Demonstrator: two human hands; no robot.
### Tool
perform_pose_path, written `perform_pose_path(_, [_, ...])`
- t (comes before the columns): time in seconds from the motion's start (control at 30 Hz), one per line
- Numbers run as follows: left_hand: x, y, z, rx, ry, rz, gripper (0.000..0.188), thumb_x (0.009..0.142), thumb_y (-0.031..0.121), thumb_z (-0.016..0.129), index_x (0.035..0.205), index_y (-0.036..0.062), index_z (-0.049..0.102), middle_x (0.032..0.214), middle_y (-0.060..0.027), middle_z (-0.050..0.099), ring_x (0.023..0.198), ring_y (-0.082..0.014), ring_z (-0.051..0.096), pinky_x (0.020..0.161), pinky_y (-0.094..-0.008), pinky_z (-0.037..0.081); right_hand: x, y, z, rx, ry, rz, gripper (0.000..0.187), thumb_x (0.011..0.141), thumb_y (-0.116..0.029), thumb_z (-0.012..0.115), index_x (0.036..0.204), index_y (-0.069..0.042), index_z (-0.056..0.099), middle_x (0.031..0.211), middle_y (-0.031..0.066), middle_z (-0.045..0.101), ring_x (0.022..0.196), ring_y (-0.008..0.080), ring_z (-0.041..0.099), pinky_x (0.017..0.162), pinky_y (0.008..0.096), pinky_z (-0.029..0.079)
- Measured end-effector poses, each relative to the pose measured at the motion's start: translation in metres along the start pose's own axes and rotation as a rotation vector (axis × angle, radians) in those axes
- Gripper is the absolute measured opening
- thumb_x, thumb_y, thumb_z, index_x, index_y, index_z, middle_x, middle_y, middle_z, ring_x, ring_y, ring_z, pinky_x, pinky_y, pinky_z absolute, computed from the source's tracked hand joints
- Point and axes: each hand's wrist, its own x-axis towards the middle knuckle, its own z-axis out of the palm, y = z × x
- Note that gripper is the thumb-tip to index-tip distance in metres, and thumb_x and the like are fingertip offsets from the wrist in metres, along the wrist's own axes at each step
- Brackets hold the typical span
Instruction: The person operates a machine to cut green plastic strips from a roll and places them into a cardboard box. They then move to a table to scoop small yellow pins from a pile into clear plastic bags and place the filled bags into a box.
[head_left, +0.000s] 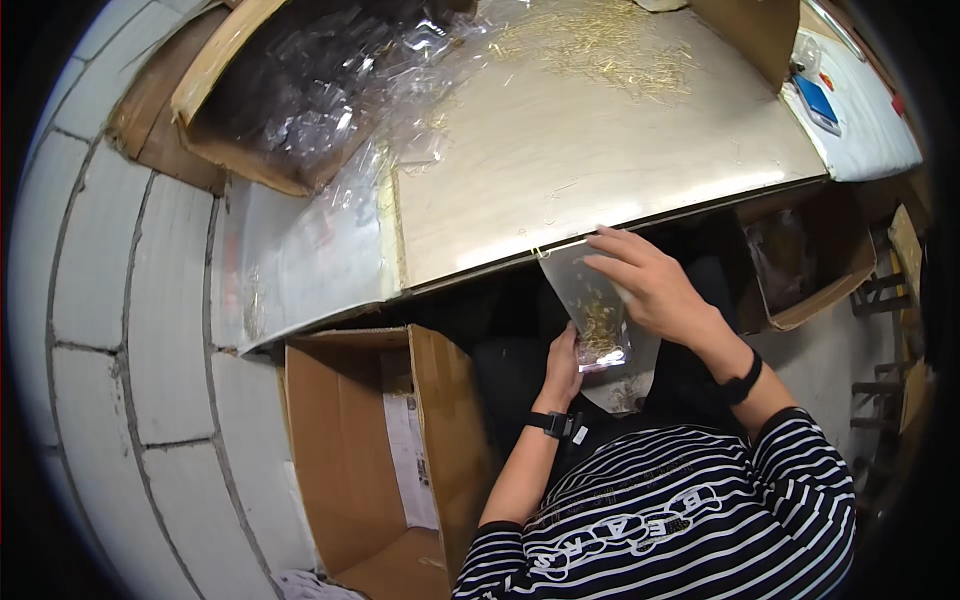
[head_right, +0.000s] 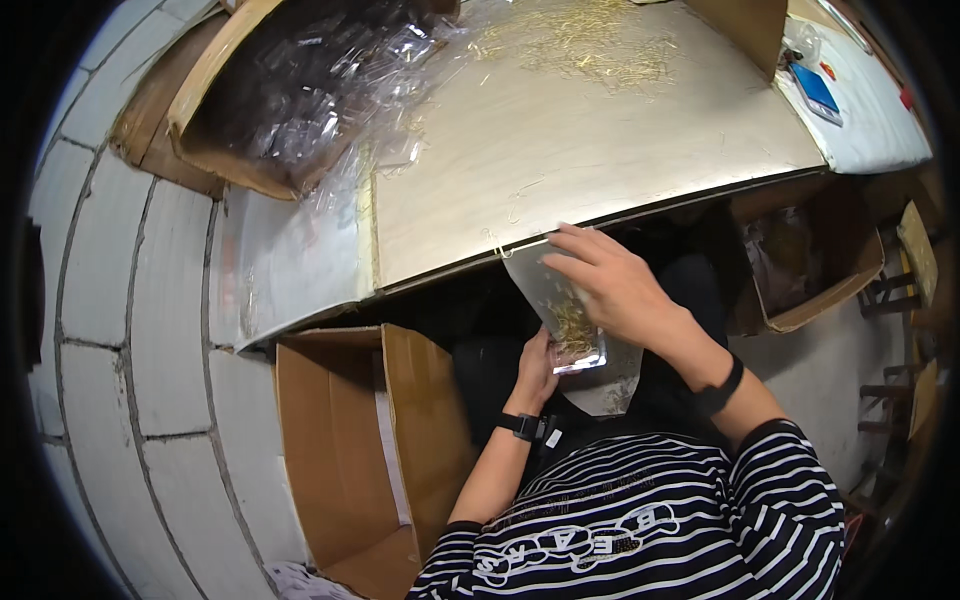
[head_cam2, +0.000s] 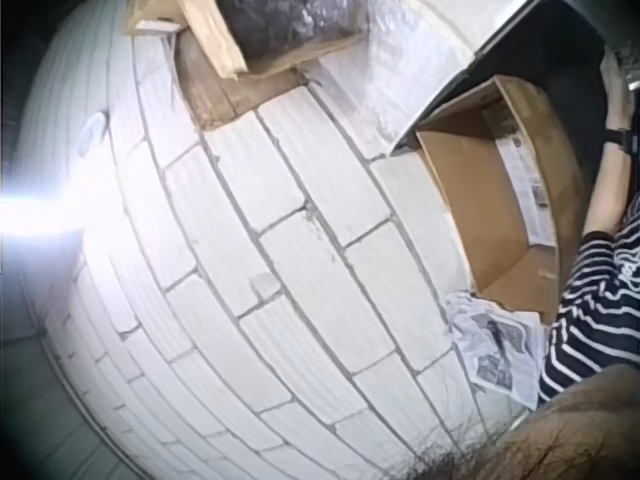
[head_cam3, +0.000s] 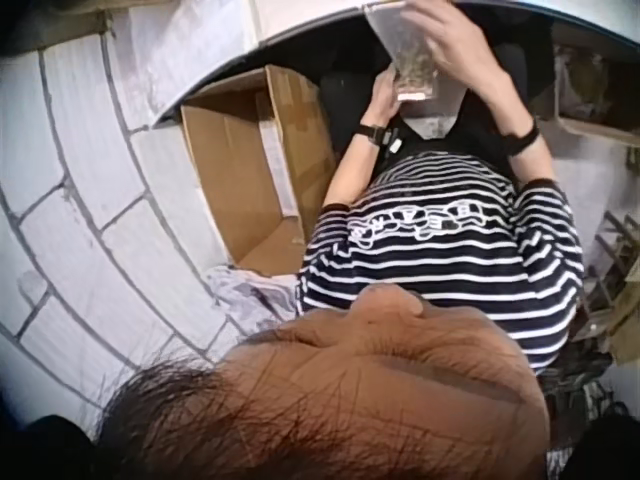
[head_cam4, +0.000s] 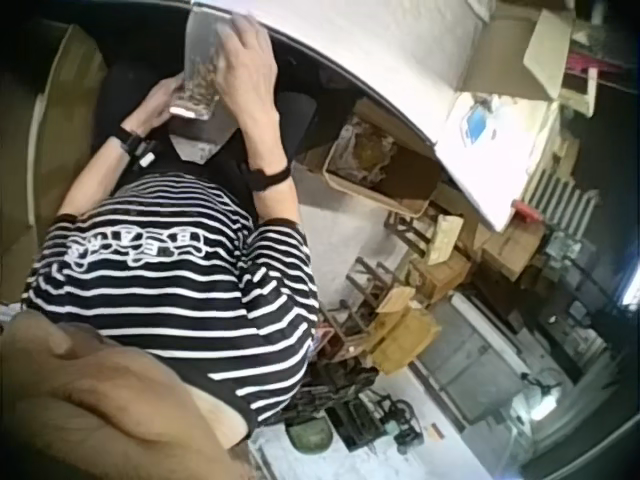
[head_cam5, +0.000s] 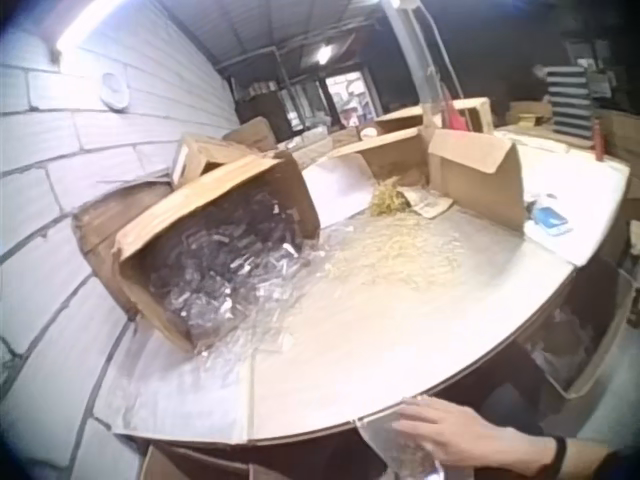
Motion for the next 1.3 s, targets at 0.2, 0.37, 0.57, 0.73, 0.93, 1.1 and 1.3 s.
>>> perform_pose_path(0.2, [0.009, -0.014, -0.015, 0.076, -0.127, -0.085, 0.039, 0.097, 0.024, 0.034, 0.117, -0.0060, 0.048, 0.101, -0.0179, 0.062, 0.082, -0.0254, 0.066, 0.056, -0.0332, 0.057, -0.051, 0.017, -0.020, 0.105, 0.079, 0.102, 0.030, 0.076, 0.008, 0.058, 0.104, -0.001, 0.061, 0.113, 0.0152, 0.059, 0.108, 0.0310, 0.057, 0.089, 0.0359, 0.048])
perform_pose_path(0.37, [-0.015, 0.006, -0.003, 0.091, -0.025, -0.079, 0.042, 0.098, 0.030, 0.034, 0.113, -0.0058, 0.051, 0.103, -0.0186, 0.062, 0.085, -0.0269, 0.066, 0.066, -0.0351, 0.057, -0.044, 0.057, -0.064, -0.102, 0.515, 0.258, 0.030, 0.082, 0.003, 0.056, 0.112, 0.001, 0.057, 0.118, 0.0178, 0.057, 0.116, 0.0333, 0.051, 0.097, 0.0370, 0.041])
perform_pose_path(0.57, [0.001, -0.011, -0.028, 0.119, -0.099, -0.077, 0.029, 0.094, 0.013, 0.042, 0.112, -0.0087, 0.051, 0.104, -0.0164, 0.061, 0.092, -0.0260, 0.063, 0.082, -0.0373, 0.052, 0.031, 0.172, -0.066, -0.412, 0.202, 0.605, 0.064, 0.093, -0.038, 0.043, 0.138, 0.004, 0.024, 0.143, 0.0299, 0.022, 0.135, 0.0389, 0.020, 0.111, 0.0433, 0.017])
perform_pose_path(0.73, [0.009, -0.016, -0.030, 0.141, -0.054, 0.074, 0.029, 0.093, 0.014, 0.044, 0.109, -0.0082, 0.052, 0.102, -0.0161, 0.061, 0.086, -0.0253, 0.065, 0.073, -0.0378, 0.055, 0.105, 0.175, -0.041, -0.467, -0.043, 0.522, 0.061, 0.094, -0.035, 0.041, 0.138, 0.003, 0.025, 0.145, 0.0227, 0.023, 0.136, 0.0356, 0.020, 0.112, 0.0431, 0.017])
perform_pose_path(0.93, [-0.004, 0.000, -0.035, -0.034, -0.089, -0.024, 0.029, 0.094, 0.017, 0.041, 0.110, -0.0045, 0.051, 0.100, -0.0147, 0.061, 0.085, -0.0250, 0.066, 0.059, -0.0345, 0.058, 0.077, 0.098, -0.028, -0.108, -0.184, 0.295, 0.052, 0.090, -0.026, 0.047, 0.133, 0.004, 0.037, 0.142, 0.0214, 0.031, 0.134, 0.0350, 0.026, 0.109, 0.0380, 0.025])
perform_pose_path(1.1, [-0.008, 0.003, -0.030, 0.063, -0.062, 0.026, 0.029, 0.095, 0.018, 0.042, 0.113, -0.0037, 0.049, 0.099, -0.0149, 0.061, 0.082, -0.0261, 0.066, 0.058, -0.0344, 0.059, 0.069, 0.121, -0.004, -0.270, 0.149, 0.383, 0.056, 0.089, -0.032, 0.051, 0.135, -0.003, 0.038, 0.143, 0.0196, 0.031, 0.134, 0.0332, 0.026, 0.110, 0.0393, 0.024])
perform_pose_path(1.3, [-0.007, 0.005, -0.021, 0.106, 0.010, 0.014, 0.032, 0.095, 0.021, 0.043, 0.115, -0.0028, 0.049, 0.099, -0.0119, 0.061, 0.080, -0.0218, 0.066, 0.057, -0.0329, 0.059, 0.119, 0.053, 0.038, -0.176, -0.202, 0.079, 0.056, 0.091, -0.048, 0.041, 0.131, -0.009, 0.046, 0.141, 0.0159, 0.037, 0.133, 0.0324, 0.029, 0.109, 0.0434, 0.023])
